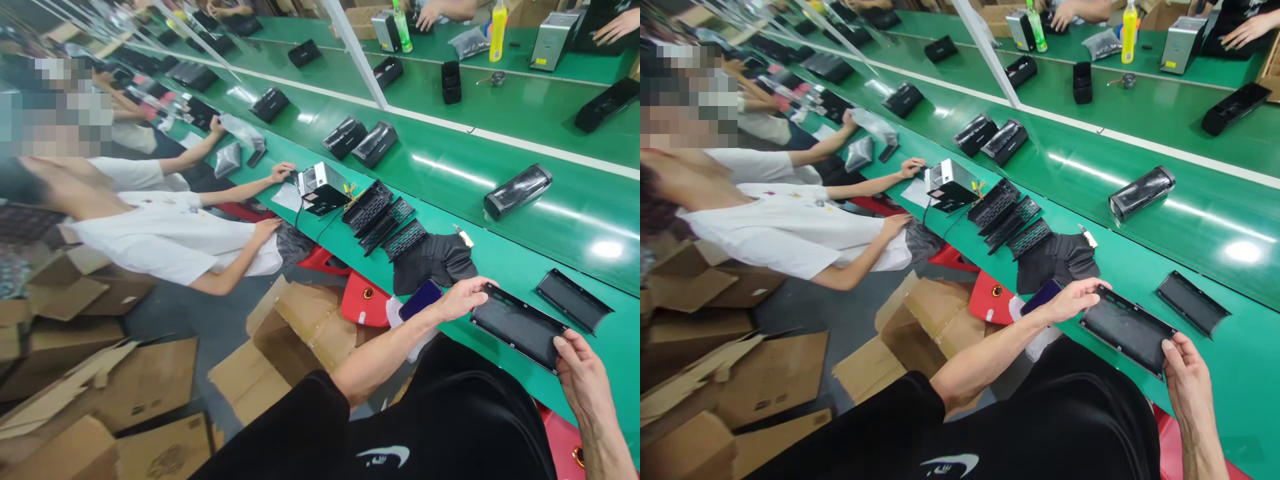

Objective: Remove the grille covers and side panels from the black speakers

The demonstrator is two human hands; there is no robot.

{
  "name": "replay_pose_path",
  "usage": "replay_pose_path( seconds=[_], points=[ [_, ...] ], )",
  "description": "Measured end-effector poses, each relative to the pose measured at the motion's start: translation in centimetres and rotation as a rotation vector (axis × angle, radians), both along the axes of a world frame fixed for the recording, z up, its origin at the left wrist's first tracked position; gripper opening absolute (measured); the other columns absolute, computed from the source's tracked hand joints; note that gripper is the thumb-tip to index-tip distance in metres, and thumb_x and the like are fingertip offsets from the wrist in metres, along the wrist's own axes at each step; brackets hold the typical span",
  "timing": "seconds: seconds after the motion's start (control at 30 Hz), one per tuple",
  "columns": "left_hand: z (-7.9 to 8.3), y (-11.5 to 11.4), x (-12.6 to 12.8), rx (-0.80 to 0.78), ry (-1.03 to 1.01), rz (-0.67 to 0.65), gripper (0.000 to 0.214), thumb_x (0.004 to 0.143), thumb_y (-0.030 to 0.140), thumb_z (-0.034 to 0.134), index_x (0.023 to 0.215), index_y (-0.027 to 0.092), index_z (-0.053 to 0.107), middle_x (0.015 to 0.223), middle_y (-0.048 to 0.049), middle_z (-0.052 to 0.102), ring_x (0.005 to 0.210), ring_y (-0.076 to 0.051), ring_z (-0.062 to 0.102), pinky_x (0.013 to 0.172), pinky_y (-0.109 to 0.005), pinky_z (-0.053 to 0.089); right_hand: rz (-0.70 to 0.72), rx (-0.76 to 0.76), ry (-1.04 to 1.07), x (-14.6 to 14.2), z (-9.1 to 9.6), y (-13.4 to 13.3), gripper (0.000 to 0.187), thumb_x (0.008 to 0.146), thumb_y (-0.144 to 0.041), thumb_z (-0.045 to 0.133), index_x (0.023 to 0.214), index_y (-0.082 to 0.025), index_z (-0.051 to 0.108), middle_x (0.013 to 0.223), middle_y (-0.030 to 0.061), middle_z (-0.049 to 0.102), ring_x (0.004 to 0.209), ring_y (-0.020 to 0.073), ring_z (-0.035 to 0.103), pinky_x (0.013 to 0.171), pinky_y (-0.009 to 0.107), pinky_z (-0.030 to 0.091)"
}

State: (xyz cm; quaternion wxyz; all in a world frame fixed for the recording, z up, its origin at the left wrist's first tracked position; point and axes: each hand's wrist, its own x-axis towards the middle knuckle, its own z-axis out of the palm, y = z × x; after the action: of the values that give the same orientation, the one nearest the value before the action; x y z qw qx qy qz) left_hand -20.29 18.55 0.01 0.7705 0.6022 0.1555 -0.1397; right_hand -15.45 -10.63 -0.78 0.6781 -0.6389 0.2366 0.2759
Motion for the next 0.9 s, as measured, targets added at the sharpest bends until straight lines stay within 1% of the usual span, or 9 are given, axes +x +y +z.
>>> replay_pose_path(
  seconds=[0.1,0.2,0.37,0.47,0.57,0.63,0.7,0.8,0.9],
  points=[
    [0.0,-0.2,0.1,0.027,0.001,-0.012,0.050,0.090,0.037,0.068,0.132,0.011,0.065,0.069,0.0062,0.042,0.063,-0.009,0.032,0.060,-0.023,0.026,-0.024,0.019,-0.028,-0.2,0.1,0.0,0.055,0.059,-0.043,0.100,0.099,-0.023,0.067,0.075,-0.0053,0.054,0.062,0.0095,0.048,0.055,0.018,0.043],
    [0.0,-0.3,0.1,0.042,-0.015,-0.019,0.051,0.092,0.040,0.066,0.134,0.010,0.064,0.068,0.0070,0.039,0.062,-0.009,0.031,0.060,-0.023,0.026,-0.031,0.022,-0.018,-0.2,0.1,0.0,0.056,0.058,-0.043,0.100,0.099,-0.023,0.067,0.076,-0.0055,0.053,0.061,0.0089,0.045,0.053,0.017,0.040],
    [0.0,-0.2,0.4,0.100,-0.023,-0.058,0.055,0.093,0.044,0.064,0.136,0.010,0.063,0.066,0.0083,0.035,0.060,-0.008,0.028,0.059,-0.023,0.023,-0.033,0.005,-0.028,-0.3,0.1,-0.1,0.057,0.059,-0.044,0.099,0.101,-0.023,0.067,0.077,-0.0048,0.054,0.063,0.0105,0.048,0.054,0.019,0.042],
    [-0.1,-0.1,0.5,0.113,-0.009,-0.079,0.058,0.092,0.047,0.065,0.138,0.011,0.063,0.066,0.0084,0.035,0.059,-0.008,0.027,0.058,-0.024,0.021,-0.045,0.008,-0.026,-0.5,0.2,0.1,0.058,0.058,-0.045,0.100,0.100,-0.023,0.066,0.077,-0.0047,0.055,0.063,0.0104,0.048,0.055,0.019,0.043],
    [-0.3,-0.1,0.7,0.082,0.002,-0.066,0.061,0.088,0.049,0.070,0.136,0.012,0.064,0.069,0.0071,0.041,0.061,-0.009,0.032,0.060,-0.023,0.026,-0.062,0.006,-0.026,-0.7,0.5,0.5,0.060,0.057,-0.045,0.100,0.101,-0.023,0.066,0.076,-0.0046,0.055,0.061,0.0108,0.048,0.053,0.020,0.042],
    [-0.5,0.0,0.9,0.048,0.002,-0.036,0.062,0.084,0.049,0.075,0.133,0.012,0.066,0.075,0.0039,0.052,0.066,-0.009,0.040,0.065,-0.023,0.033,-0.069,0.012,-0.033,-0.6,0.7,1.0,0.061,0.056,-0.047,0.099,0.100,-0.023,0.065,0.075,-0.0049,0.055,0.060,0.0107,0.048,0.053,0.021,0.041],
    [-0.7,0.3,1.2,0.001,0.003,-0.021,0.063,0.081,0.048,0.078,0.131,0.012,0.067,0.087,-0.0014,0.063,0.074,-0.011,0.051,0.073,-0.024,0.040,-0.083,0.030,-0.040,-0.6,1.0,1.6,0.062,0.054,-0.049,0.098,0.098,-0.023,0.063,0.074,-0.0054,0.055,0.059,0.0100,0.047,0.053,0.021,0.040],
    [-0.5,0.8,1.5,-0.054,0.041,-0.062,0.065,0.078,0.050,0.081,0.130,0.012,0.067,0.099,-0.0067,0.070,0.084,-0.015,0.060,0.081,-0.026,0.047,-0.119,0.055,-0.049,-1.1,1.4,2.6,0.061,0.055,-0.050,0.096,0.097,-0.023,0.062,0.077,-0.0036,0.060,0.062,0.0114,0.051,0.057,0.022,0.041],
    [-0.1,1.5,1.8,-0.018,0.108,-0.115,0.067,0.077,0.052,0.083,0.130,0.013,0.067,0.103,-0.0079,0.072,0.090,-0.018,0.065,0.084,-0.027,0.051,-0.172,0.088,-0.057,-2.1,1.4,3.6,0.058,0.056,-0.048,0.093,0.099,-0.023,0.065,0.085,0.0015,0.066,0.073,0.0167,0.058,0.061,0.025,0.043]
  ],
)
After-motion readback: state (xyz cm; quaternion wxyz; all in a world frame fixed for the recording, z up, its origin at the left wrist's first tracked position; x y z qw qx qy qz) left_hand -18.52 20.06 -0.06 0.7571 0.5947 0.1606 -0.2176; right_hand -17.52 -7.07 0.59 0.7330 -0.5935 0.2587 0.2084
